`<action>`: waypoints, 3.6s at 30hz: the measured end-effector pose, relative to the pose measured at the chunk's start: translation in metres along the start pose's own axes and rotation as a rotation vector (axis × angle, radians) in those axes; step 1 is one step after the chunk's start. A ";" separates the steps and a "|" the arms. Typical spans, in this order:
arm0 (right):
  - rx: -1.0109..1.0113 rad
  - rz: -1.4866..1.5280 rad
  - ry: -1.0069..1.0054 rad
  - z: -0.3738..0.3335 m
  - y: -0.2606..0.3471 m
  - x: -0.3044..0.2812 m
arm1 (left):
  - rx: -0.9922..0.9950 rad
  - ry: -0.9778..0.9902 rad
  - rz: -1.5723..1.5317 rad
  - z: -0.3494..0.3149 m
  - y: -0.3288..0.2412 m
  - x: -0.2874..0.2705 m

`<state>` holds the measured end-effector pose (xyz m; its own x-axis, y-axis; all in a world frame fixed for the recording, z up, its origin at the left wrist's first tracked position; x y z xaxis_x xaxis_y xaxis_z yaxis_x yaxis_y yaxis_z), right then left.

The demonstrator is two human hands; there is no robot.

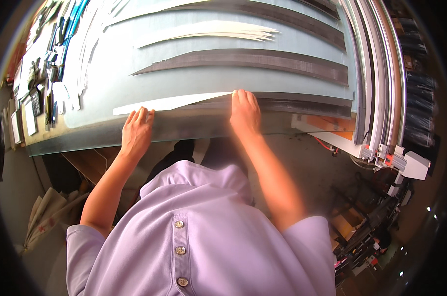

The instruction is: The person repeatedly peels thin white strips from the surface of long, dark, curved objects laid on a workbench. The person handles the strips and the objects by hand, placing the peeled strips aside on the table.

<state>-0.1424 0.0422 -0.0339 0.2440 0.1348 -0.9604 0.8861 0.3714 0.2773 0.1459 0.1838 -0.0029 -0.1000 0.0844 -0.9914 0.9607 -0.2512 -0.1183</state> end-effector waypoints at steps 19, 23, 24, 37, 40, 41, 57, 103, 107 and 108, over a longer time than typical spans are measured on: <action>0.117 0.330 -0.058 0.088 -0.200 -0.103 | -0.136 -0.459 -0.461 0.116 -0.001 -0.001; 0.047 0.391 -0.172 0.205 -0.195 -0.130 | -0.143 -0.568 -0.382 0.218 0.071 -0.033; 0.025 0.400 -0.154 0.236 -0.193 -0.128 | -0.147 -0.564 -0.376 0.241 0.094 -0.032; -0.145 -0.161 0.241 0.340 -0.179 -0.068 | -0.192 -0.181 -0.189 0.331 0.167 -0.015; -0.117 -0.206 0.348 0.349 -0.176 -0.075 | -0.214 -0.127 -0.231 0.330 0.166 -0.012; -0.130 -0.199 0.346 0.345 -0.175 -0.077 | -0.197 -0.152 -0.234 0.326 0.163 -0.011; -0.352 0.458 -0.066 0.158 -0.050 -0.030 | -0.222 -0.651 -0.357 0.219 0.072 -0.016; -0.237 0.194 -0.149 0.124 0.002 -0.011 | 0.328 -0.461 0.121 0.124 0.086 -0.052; -0.409 0.135 -0.376 0.121 0.009 -0.032 | 0.390 -0.701 0.147 0.133 0.072 -0.099; -0.464 0.103 -0.453 0.120 0.015 -0.044 | 0.375 -0.713 0.143 0.134 0.070 -0.107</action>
<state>-0.0928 -0.0688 0.0094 0.5499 -0.1720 -0.8173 0.6122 0.7487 0.2543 0.1891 0.0284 0.0870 -0.2450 -0.5748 -0.7807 0.8386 -0.5297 0.1269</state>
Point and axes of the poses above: each hand's wrist, its own z-axis towards the middle knuckle, its own x-axis out of the palm, y = z × x, the point moved 3 cm from there along z, towards the middle knuckle, and after that the axes turned 10 degrees about x, right-handed, at the moved point
